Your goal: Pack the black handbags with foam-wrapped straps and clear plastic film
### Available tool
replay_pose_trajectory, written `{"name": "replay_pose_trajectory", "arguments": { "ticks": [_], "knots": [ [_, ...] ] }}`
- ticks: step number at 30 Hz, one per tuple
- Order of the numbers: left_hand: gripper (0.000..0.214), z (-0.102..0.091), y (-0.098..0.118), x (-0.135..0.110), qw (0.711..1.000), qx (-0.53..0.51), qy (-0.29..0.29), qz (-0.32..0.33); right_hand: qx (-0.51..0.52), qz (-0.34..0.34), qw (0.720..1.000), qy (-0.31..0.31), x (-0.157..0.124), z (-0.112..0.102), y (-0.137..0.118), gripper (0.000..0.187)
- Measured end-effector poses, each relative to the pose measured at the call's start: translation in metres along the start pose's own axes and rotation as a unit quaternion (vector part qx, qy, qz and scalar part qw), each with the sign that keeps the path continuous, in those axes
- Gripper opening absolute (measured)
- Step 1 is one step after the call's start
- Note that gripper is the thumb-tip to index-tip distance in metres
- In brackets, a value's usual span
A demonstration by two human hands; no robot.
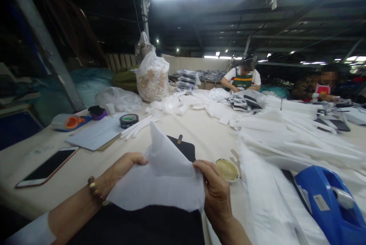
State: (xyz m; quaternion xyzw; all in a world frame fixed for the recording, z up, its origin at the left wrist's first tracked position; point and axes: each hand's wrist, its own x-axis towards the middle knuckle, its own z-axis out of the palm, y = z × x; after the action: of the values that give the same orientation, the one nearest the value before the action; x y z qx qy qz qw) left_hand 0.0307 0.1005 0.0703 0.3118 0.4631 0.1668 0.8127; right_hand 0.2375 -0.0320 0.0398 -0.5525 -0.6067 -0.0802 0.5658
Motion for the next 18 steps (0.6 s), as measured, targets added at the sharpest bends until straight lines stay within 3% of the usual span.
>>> {"name": "replay_pose_trajectory", "arguments": {
  "ticks": [2,4,7,10,14,16,18],
  "knots": [
    [0.033,0.001,0.002,-0.001,1.0,-0.005,-0.012,-0.028,0.103,0.139,0.985,0.027,0.002,0.008,0.0,0.014],
    [0.036,0.0,0.005,0.0,0.999,-0.01,-0.017,-0.042,0.189,0.25,0.948,0.048,0.004,0.013,-0.001,0.011],
    [0.036,-0.003,0.008,-0.001,0.999,-0.011,-0.013,-0.043,0.257,0.318,0.911,0.052,0.005,0.017,-0.006,0.018],
    [0.033,-0.006,0.009,-0.004,0.999,-0.006,-0.016,-0.031,0.255,0.284,0.923,0.044,0.007,0.016,-0.009,0.014],
    [0.027,-0.006,0.009,-0.011,1.0,0.017,-0.019,-0.006,0.123,0.115,0.984,0.05,0.01,0.009,-0.008,0.012],
    [0.023,-0.004,0.008,-0.012,0.999,0.038,-0.008,0.009,0.056,0.039,0.997,0.03,0.01,0.006,-0.007,0.018],
    [0.02,-0.001,0.006,-0.013,0.998,0.06,0.007,0.036,0.014,0.016,1.0,-0.002,0.007,0.005,-0.003,0.019]
  ]
}}
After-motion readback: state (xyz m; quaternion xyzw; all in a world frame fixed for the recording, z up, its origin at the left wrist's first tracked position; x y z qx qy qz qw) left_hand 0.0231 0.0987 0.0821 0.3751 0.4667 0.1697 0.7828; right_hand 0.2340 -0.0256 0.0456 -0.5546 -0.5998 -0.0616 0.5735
